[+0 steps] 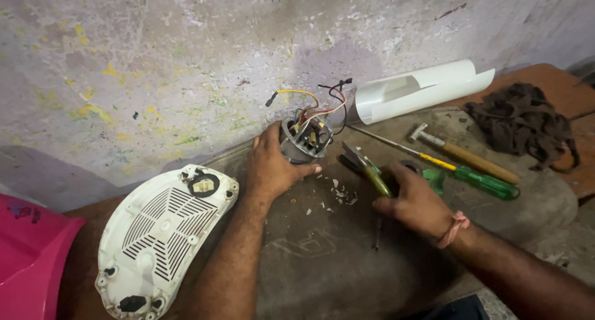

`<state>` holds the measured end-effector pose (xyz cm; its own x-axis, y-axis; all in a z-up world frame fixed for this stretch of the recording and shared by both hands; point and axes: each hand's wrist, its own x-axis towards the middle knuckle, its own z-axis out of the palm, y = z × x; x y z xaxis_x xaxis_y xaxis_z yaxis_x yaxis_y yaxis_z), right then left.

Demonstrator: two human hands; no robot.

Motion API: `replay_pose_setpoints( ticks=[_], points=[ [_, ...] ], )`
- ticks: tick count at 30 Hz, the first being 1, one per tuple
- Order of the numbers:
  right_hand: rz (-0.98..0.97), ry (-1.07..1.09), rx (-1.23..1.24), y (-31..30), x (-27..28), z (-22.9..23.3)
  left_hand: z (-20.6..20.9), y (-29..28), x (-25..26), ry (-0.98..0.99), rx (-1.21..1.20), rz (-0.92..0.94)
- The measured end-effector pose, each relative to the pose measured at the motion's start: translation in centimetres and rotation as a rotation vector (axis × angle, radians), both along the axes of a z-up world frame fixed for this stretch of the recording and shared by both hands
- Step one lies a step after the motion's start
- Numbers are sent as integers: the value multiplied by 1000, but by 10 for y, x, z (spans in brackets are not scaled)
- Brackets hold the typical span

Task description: The person repairs a small electrical motor by using a hammer to tap its casing and pliers to adjust internal components. They also use a screwdriver to manipulate parts within the motor assembly while holding it on a workbench.

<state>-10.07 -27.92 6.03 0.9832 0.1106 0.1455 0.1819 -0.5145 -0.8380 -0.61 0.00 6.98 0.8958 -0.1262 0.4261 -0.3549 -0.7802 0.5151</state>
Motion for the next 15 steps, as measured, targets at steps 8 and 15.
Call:
replay_pose_setpoints(
  ticks=[8, 15],
  points=[
    [-100, 82, -329, 10, -3, -7, -1, 0, 2, -27, 16, -10],
    [-21, -44, -227, 12, -7, -13, 0, 0, 1, -24, -8, -10]
  ],
)
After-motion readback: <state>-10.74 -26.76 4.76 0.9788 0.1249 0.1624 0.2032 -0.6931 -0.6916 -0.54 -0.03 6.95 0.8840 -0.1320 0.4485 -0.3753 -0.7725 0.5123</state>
